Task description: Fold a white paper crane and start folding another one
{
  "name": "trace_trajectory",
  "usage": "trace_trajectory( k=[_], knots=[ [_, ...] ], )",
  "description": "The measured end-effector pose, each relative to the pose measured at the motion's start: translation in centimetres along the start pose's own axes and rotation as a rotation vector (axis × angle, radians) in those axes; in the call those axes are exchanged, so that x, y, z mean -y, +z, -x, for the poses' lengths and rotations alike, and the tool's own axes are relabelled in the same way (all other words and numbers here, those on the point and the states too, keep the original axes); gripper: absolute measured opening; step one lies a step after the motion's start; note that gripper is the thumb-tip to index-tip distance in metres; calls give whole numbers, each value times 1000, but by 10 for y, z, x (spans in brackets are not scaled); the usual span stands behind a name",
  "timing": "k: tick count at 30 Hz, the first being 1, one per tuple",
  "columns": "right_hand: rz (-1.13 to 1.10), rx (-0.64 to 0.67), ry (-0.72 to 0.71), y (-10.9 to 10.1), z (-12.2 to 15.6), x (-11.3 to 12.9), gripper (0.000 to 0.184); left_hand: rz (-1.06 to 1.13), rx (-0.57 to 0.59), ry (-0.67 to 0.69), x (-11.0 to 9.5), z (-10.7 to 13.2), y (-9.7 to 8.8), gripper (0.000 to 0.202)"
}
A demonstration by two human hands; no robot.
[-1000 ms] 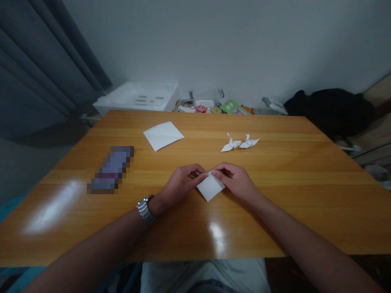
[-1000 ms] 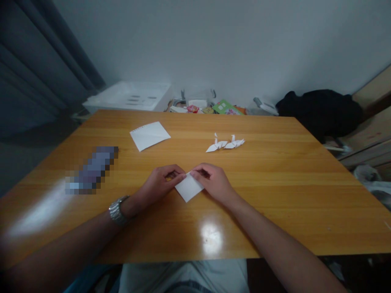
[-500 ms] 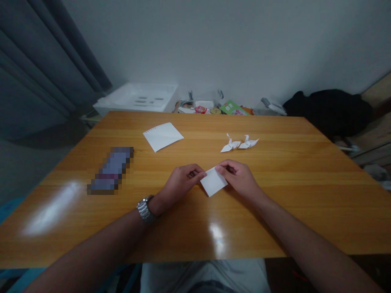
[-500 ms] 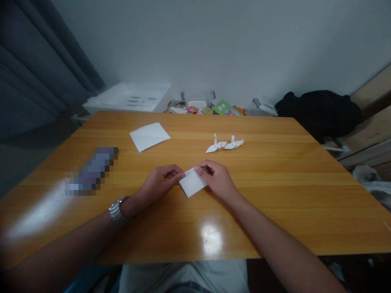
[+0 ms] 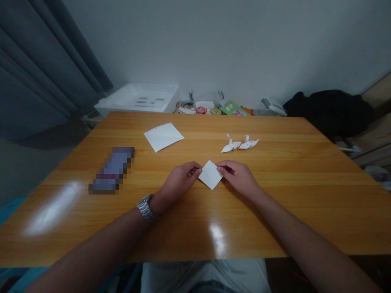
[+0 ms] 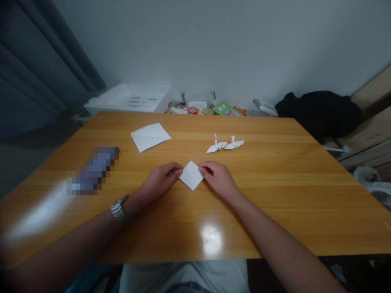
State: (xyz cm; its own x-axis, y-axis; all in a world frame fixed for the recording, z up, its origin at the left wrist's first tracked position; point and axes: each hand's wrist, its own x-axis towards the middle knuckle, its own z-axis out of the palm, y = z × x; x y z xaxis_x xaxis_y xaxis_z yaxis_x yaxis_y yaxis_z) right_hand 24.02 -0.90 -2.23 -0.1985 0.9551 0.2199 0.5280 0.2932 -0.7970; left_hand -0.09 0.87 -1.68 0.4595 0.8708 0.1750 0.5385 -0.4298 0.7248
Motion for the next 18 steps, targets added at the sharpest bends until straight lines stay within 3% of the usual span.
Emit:
trace_trajectory(
  k=[3,8,13,18],
  knots=[
    [95,27,-47,-2,-1,0,19,-131,-44,113,-1,0,0,30],
    [198,65,-117,0,-2,-3,20,-319,52,278,2,3,5,41],
    [245,94,-188,4,-5,-8,22,-499,152,263,9,8,11,49],
    [286,102,-246,5,-5,-8,26,-561,103,210,5,9,6,49]
  ],
)
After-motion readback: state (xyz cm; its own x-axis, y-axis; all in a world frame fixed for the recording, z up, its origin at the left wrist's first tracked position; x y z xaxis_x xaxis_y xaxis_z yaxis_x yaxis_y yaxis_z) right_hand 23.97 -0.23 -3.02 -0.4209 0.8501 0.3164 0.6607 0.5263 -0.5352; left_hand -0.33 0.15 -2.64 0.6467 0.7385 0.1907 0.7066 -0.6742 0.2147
